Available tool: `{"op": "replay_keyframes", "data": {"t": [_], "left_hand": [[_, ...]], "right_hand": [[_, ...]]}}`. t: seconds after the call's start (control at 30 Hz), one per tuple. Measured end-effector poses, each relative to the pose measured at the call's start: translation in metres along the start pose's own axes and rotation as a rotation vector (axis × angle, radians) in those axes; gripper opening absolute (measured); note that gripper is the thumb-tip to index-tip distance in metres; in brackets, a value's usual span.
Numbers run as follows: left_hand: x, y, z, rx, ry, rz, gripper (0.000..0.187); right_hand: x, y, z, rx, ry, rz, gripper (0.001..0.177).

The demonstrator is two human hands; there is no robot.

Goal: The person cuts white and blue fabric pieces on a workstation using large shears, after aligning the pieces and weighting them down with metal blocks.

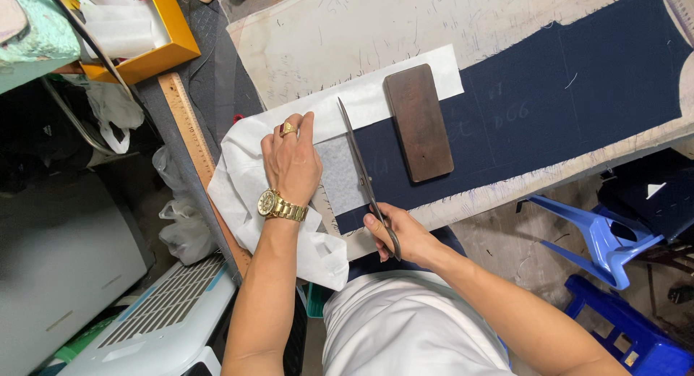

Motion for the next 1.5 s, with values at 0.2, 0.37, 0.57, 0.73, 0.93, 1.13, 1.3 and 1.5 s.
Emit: {"op": "replay_keyframes", "data": {"t": [0.2,0.37,0.57,0.73,0.93,1.13,1.3,1.5], "left_hand": [[0.001,-0.001,0.001,-0.007,0.002,0.01,0.046],[0.004,-0.001,0.001,0.003,0.012,-0.002,0.045],[-0.003,0.001,0.002,-0.004,0.027,0.005,0.044],[0.004,0.0,0.004,0.005,0.039,-0.02,0.044],[0.006,-0.001,0.003,0.004,0.05,-0.035,0.046],[0.013,-0.004,0.003,-0.041,0.151,-0.034,0.044],[-0.002,-0.002,0.012,0.004,0.44,-0.186,0.04],[-0.03,0.074,0.012,-0.038,0.481,-0.109,0.029]], "right_hand": [[0.0,-0.003,-0.003,-0.001,-0.002,-0.031,0.06],[0.003,-0.008,-0.004,-0.014,-0.002,-0.032,0.055],[0.012,-0.023,0.004,0.008,-0.018,-0.045,0.05],[0.012,-0.036,-0.006,-0.019,-0.017,-0.014,0.048],[0.014,-0.047,-0.001,-0.024,-0.048,-0.069,0.039],[-0.02,-0.087,0.059,-0.049,-0.131,0.079,0.028],[-0.093,-0.112,0.096,-0.08,-0.052,0.146,0.026],[-0.21,-0.153,0.11,-0.039,-0.005,0.254,0.032]]}}
Point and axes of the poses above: each hand's wrist, its own z-axis away from the middle knuckle, its own x-axis out of the palm, y = z × x, the point moved 7 cm from there along -z, towards the middle knuckle, and after that the axes turned 13 degrees about -z, right-handed, at the moved point
